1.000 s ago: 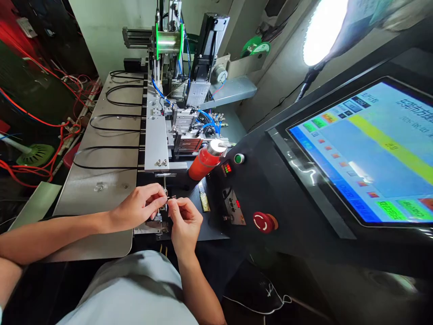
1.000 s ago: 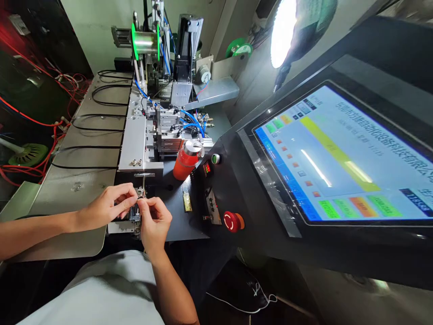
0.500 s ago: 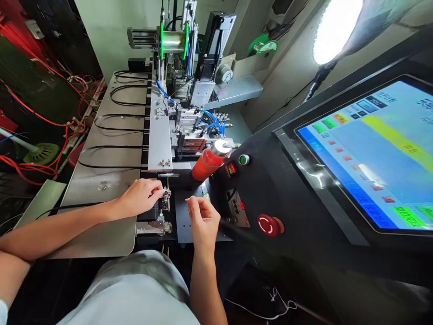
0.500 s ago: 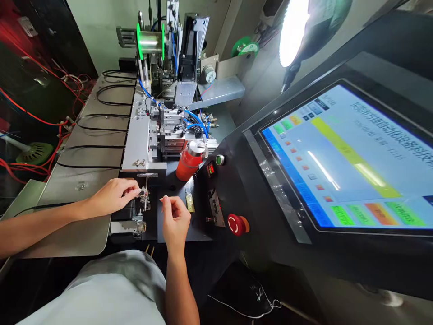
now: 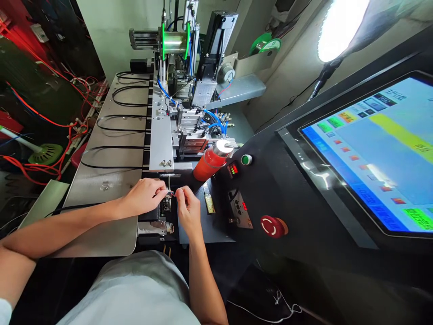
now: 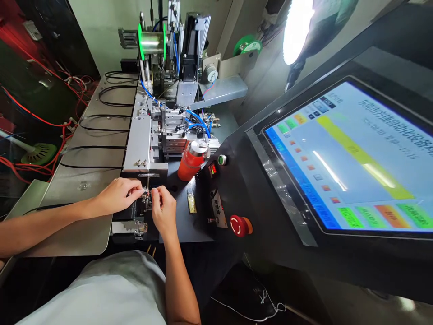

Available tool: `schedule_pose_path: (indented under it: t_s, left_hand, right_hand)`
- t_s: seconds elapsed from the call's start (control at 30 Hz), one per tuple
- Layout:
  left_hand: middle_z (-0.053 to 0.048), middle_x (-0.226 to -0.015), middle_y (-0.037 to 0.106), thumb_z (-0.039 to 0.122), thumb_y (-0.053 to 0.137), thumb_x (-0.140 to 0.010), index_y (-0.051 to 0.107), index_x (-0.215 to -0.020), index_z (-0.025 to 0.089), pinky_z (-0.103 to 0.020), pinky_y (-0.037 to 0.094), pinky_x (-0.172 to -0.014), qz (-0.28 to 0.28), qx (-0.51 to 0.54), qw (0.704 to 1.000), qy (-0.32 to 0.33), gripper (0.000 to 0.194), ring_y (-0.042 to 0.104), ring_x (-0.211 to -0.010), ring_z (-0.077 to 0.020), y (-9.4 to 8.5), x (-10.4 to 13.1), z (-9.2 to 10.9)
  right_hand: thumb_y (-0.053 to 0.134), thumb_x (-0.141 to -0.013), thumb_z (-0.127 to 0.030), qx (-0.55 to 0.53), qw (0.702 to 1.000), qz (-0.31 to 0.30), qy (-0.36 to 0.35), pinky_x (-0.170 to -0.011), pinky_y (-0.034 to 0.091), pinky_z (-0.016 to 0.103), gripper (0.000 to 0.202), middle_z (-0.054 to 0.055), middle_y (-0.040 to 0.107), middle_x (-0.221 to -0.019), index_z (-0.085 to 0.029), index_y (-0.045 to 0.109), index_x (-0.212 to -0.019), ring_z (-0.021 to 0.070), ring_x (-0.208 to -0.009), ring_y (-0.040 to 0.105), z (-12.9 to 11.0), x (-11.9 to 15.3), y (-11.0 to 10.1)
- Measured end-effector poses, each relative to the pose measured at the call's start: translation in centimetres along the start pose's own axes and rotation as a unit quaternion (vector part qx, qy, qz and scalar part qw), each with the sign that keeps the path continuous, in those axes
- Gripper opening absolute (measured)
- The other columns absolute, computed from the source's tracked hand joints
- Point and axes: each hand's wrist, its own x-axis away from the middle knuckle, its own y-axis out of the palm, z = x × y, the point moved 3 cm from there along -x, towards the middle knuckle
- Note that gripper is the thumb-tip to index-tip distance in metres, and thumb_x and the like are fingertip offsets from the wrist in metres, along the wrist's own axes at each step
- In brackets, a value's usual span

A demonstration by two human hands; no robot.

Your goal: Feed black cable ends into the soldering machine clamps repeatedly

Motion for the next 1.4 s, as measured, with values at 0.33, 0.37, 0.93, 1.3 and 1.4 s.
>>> schedule_pose_path:
  t_s: [0.33,0.37,0.93,1.3,1.4]
  left_hand:
    - [-0.004,-0.082,0.066,0.026,0.049,-0.094,0.066,-0.088,0.015,-0.024,0.04,-0.061,0.076,-0.097,0.991,0.056,0.021,0.061,-0.07,-0.0148,0.1,1.0,-0.1]
    - [-0.004,-0.087,0.066,0.026,0.048,-0.095,0.066,-0.094,0.016,-0.023,0.041,-0.061,0.096,-0.109,0.987,0.075,0.021,0.062,-0.072,-0.0139,0.1,1.3,-0.1]
    - [-0.001,-0.1,0.066,0.017,0.044,-0.095,0.063,-0.111,0.023,-0.021,0.045,-0.064,0.037,-0.14,0.981,0.131,0.026,0.063,-0.073,-0.0118,-0.6,2.1,-0.8]
    - [-0.004,-0.09,0.065,0.024,0.042,-0.097,0.06,-0.093,0.016,-0.024,0.039,-0.058,-0.05,-0.205,0.977,0.016,0.02,0.065,-0.073,-0.0175,-1.5,2.2,-0.4]
    - [-0.004,-0.093,0.064,0.024,0.041,-0.097,0.059,-0.095,0.016,-0.025,0.04,-0.059,-0.064,-0.213,0.975,0.007,0.02,0.066,-0.076,-0.0184,-1.5,2.2,-0.2]
  right_hand:
    - [0.034,-0.097,-0.034,-0.019,0.998,0.001,-0.063,-0.055,0.028,0.025,0.031,-0.005,0.033,-0.062,-0.023,0.031,-0.068,0.0104,-0.057,0.032,0.5,-0.7,1.8]
    - [0.034,-0.097,-0.035,-0.021,0.998,0.005,-0.06,-0.055,0.028,0.025,0.031,-0.005,0.034,-0.063,-0.023,0.032,-0.069,0.0105,-0.057,0.033,0.6,-0.7,1.9]
    - [0.035,-0.097,-0.029,0.076,0.995,0.057,-0.044,-0.053,0.027,0.025,0.031,-0.006,0.033,-0.059,-0.023,0.034,-0.067,0.0105,-0.053,0.034,1.3,0.0,0.3]
    - [0.04,-0.078,0.0,0.376,0.907,-0.028,-0.186,-0.067,0.043,0.028,0.033,0.008,0.059,-0.088,-0.017,0.062,-0.095,0.0202,-0.08,0.054,-2.1,0.8,0.1]
    - [0.04,-0.079,0.0,0.361,0.916,-0.025,-0.175,-0.066,0.044,0.026,0.032,0.007,0.06,-0.089,-0.018,0.063,-0.093,0.0185,-0.079,0.057,-1.8,0.7,0.1]
